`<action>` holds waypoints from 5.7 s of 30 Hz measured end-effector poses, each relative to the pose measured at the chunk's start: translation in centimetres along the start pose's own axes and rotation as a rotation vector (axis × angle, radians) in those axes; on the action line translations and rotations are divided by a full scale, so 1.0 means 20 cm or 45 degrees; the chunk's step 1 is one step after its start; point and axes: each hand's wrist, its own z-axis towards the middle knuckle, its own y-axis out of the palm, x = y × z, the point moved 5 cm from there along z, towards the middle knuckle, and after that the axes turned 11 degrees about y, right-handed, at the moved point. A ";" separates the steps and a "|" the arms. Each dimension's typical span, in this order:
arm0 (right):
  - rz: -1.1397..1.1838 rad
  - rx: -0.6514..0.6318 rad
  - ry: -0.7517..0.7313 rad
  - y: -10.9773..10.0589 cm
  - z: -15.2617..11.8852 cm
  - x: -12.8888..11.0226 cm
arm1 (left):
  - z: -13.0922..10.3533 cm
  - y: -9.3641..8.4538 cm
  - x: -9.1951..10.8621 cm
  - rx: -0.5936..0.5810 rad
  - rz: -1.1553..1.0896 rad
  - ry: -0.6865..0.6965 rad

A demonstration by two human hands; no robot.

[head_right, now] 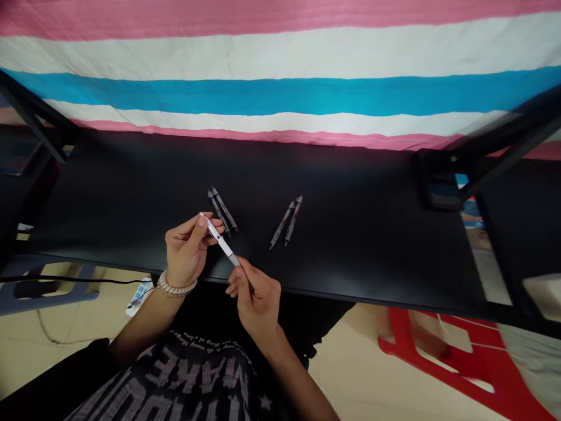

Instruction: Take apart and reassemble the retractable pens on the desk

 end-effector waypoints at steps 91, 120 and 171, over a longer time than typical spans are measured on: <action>-0.316 -0.191 0.178 0.12 -0.05 0.09 | -0.06 0.08 -0.02 -0.035 -0.648 -0.617; -0.853 0.213 -0.306 0.05 0.34 -0.02 | 0.07 -0.01 -0.08 -0.730 1.324 0.721; -0.268 0.322 -0.389 0.00 0.06 0.01 | 0.00 0.04 -0.04 0.195 -0.183 0.025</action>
